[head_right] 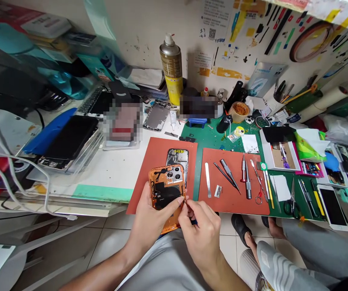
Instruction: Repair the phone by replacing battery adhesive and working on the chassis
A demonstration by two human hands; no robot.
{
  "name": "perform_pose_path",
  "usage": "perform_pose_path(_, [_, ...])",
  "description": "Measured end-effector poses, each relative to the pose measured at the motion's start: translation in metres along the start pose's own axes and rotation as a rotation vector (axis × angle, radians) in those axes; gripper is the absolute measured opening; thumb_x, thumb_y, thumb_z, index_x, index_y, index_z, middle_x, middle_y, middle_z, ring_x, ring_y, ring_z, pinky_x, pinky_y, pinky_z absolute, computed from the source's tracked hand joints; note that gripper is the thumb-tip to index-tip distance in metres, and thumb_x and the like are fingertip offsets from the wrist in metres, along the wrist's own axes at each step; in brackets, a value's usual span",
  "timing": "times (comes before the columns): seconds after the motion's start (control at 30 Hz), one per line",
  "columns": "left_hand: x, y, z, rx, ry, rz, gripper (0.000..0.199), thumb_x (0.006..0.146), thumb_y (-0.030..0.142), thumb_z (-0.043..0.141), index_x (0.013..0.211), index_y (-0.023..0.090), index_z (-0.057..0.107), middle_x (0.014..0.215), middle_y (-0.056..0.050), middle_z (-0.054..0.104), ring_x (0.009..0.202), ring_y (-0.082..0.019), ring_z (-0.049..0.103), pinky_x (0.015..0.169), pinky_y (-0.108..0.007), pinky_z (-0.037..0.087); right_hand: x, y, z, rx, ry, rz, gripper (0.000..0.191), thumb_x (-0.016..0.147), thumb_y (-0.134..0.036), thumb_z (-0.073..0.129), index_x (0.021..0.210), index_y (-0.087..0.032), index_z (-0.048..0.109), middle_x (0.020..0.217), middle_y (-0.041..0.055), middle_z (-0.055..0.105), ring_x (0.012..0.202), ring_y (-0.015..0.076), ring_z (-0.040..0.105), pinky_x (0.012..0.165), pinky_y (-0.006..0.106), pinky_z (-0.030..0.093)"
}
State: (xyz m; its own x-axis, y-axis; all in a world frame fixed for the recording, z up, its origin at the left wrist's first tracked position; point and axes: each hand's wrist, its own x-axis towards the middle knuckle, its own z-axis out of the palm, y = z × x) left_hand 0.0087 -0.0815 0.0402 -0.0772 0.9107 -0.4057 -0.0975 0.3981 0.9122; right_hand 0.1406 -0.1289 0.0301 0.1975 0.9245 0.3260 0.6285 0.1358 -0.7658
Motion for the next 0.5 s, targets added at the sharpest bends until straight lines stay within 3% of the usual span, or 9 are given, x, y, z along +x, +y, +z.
perform_pose_path(0.5, [0.0006, 0.0025, 0.0015, 0.028, -0.027, -0.032, 0.049, 0.077, 0.032, 0.090, 0.118, 0.022, 0.064, 0.106, -0.006, 0.081, 0.096, -0.028, 0.079, 0.089, -0.040, 0.064, -0.0010, -0.0003, 0.0002, -0.044, 0.029, -0.086, 0.012, 0.102, -0.010, 0.067, 0.102, -0.013, 0.078, 0.076, 0.0021, 0.072, 0.062, 0.0119, 0.066, 0.063, 0.023, 0.057])
